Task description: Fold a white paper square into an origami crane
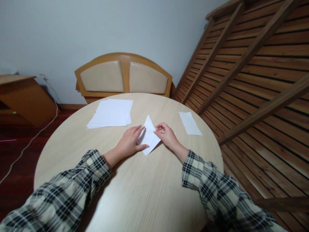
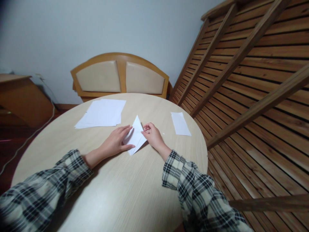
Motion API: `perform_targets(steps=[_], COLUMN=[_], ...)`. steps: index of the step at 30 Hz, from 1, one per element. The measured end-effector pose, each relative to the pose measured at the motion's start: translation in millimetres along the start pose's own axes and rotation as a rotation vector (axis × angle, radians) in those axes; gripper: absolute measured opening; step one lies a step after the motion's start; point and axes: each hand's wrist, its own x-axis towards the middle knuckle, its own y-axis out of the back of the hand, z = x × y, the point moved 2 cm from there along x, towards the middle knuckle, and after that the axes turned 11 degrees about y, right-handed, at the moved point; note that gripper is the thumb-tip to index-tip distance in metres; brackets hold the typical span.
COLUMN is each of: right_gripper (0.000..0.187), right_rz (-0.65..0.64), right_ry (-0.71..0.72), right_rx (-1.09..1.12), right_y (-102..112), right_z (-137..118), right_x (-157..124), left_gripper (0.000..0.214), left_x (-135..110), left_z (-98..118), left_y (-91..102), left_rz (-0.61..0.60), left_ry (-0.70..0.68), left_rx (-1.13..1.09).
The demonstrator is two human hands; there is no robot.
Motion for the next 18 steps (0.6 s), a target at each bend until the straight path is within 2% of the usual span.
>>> perform_targets(steps=[5, 11, 16, 18], right_gripper=[0.029, 0.029, 0.03, 0.029], right_rz=[0.089, 0.184, 0.222, 0.233], right_ry=[-0.009, 0.039, 0.075, 0.079], right_rx=[0.108, 0.123, 0.083, 0.084], right_y=[-1, -3, -7, -8], right_z=[-2, -14, -23, -29], right_x=[1, 1, -3, -4], left_gripper=[0.053, 0.077, 0.051, 0.049], left_x=[0, -4, -3, -1], left_z=[17, 37, 34, 30], left_y=[11.9, 8.2, 4.6, 8.4], left_rz=[0.092, 0.036, 0.091, 0.108], left_ry=[0.04, -0.088, -0.122, -0.139], left_rx=[-0.117, -0.031, 0.031, 0.0])
